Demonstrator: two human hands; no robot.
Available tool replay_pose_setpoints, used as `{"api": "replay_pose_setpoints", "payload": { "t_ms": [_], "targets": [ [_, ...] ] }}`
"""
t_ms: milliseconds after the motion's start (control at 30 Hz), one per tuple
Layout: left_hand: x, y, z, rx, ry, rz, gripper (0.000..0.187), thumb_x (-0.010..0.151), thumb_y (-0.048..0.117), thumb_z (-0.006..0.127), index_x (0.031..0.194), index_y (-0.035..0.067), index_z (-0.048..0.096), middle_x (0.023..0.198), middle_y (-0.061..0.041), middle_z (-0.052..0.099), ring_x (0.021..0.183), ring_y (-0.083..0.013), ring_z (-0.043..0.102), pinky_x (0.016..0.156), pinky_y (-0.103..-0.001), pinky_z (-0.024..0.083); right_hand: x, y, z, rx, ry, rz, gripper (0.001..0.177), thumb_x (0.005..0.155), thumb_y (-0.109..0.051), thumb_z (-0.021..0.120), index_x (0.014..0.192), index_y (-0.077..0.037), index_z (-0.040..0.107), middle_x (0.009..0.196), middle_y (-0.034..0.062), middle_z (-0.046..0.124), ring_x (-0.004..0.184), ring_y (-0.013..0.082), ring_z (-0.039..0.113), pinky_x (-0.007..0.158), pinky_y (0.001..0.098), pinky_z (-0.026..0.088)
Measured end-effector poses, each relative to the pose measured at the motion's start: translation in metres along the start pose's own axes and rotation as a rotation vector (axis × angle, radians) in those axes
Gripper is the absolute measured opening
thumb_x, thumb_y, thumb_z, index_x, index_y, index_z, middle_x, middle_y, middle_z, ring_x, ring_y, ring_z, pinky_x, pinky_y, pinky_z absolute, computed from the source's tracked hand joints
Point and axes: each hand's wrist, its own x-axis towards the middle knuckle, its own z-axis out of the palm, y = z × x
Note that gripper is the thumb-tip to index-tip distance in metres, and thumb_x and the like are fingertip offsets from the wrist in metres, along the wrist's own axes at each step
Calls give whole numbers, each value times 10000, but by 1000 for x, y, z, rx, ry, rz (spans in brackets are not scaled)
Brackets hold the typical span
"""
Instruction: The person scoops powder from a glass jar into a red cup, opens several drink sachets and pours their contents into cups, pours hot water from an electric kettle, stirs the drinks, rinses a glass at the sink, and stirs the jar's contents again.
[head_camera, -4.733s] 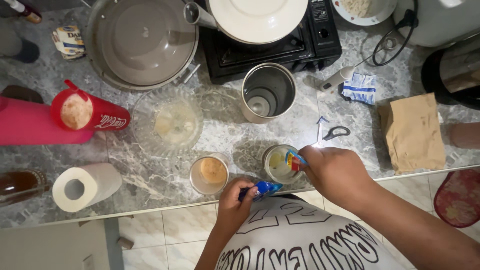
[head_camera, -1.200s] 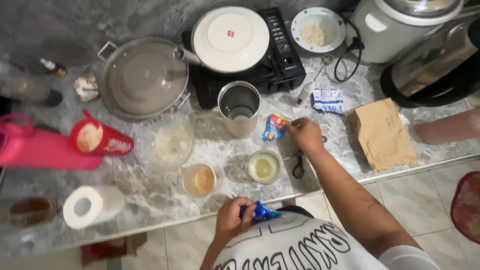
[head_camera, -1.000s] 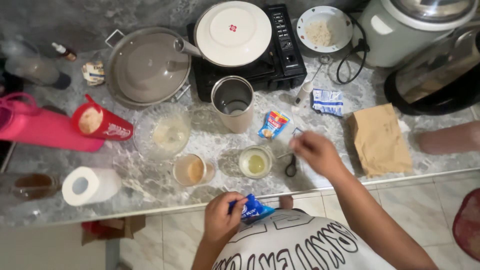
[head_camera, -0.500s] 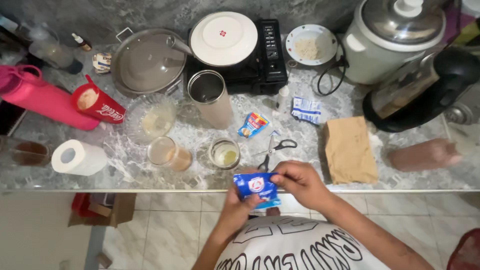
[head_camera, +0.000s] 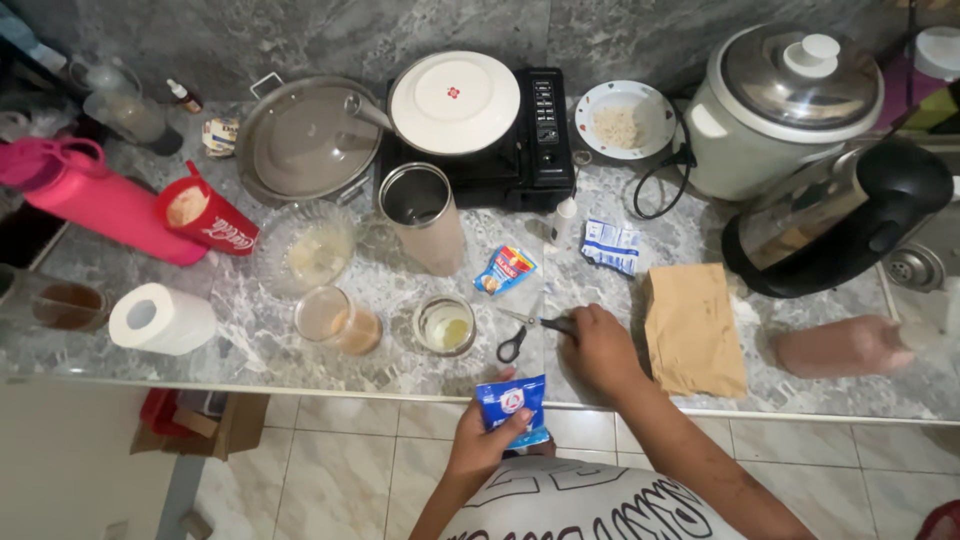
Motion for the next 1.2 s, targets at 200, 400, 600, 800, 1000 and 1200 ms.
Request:
{"api": "replay_pose_setpoints", "payload": {
  "t_ms": [200,400,600,800,1000,1200],
  "targets": [
    [40,-3,7,323,-40,204,894,798,224,861,1501,-5,358,1254,-178,618,1099,-216,618,955,-352,525,-6,40,10,149,-364,296,250,808,-254,710,913,-29,685,943,182,709,913,349,676,829,440,530],
    [61,5,12,1012,-79,707,621,772,355,953,1235,154,590,1488,-325,534,1284,-382,486,1072,-431,383,-51,71,17,706,-117,44,213,863,-114,557,1027,-9,643,997,137,637,953,263,638,856,377,514],
    [74,30,42,221,-553,63,743,922,246,781,1562,6,491,1124,-67,657,935,-108,575,846,-268,502,-60,51,11,1380,-58,752,325,888,-139,511,1180,-101,648,1049,39,688,955,137,643,853,292,509],
    [82,43,60,-8,-435,-35,677,898,226,771,1492,27,513,1102,-5,726,922,-68,664,862,-257,559,-56,35,-5,1557,49,615,202,1040,-267,610,1084,-77,559,1013,65,630,933,170,607,860,356,526],
    [85,60,57,-100,-305,-106,343,880,146,804,1145,-40,692,986,-77,769,864,-141,717,815,-306,591,-73,32,-39,1519,200,650,245,855,-135,698,1021,-134,518,1005,53,656,876,164,622,778,359,520],
    [84,75,60,-84,-311,-65,300,812,100,840,1064,3,708,954,-55,775,827,-112,720,787,-292,594,-95,42,-47,1360,287,656,333,890,-24,746,870,-107,424,869,-12,461,814,144,561,791,415,583]
  ]
}}
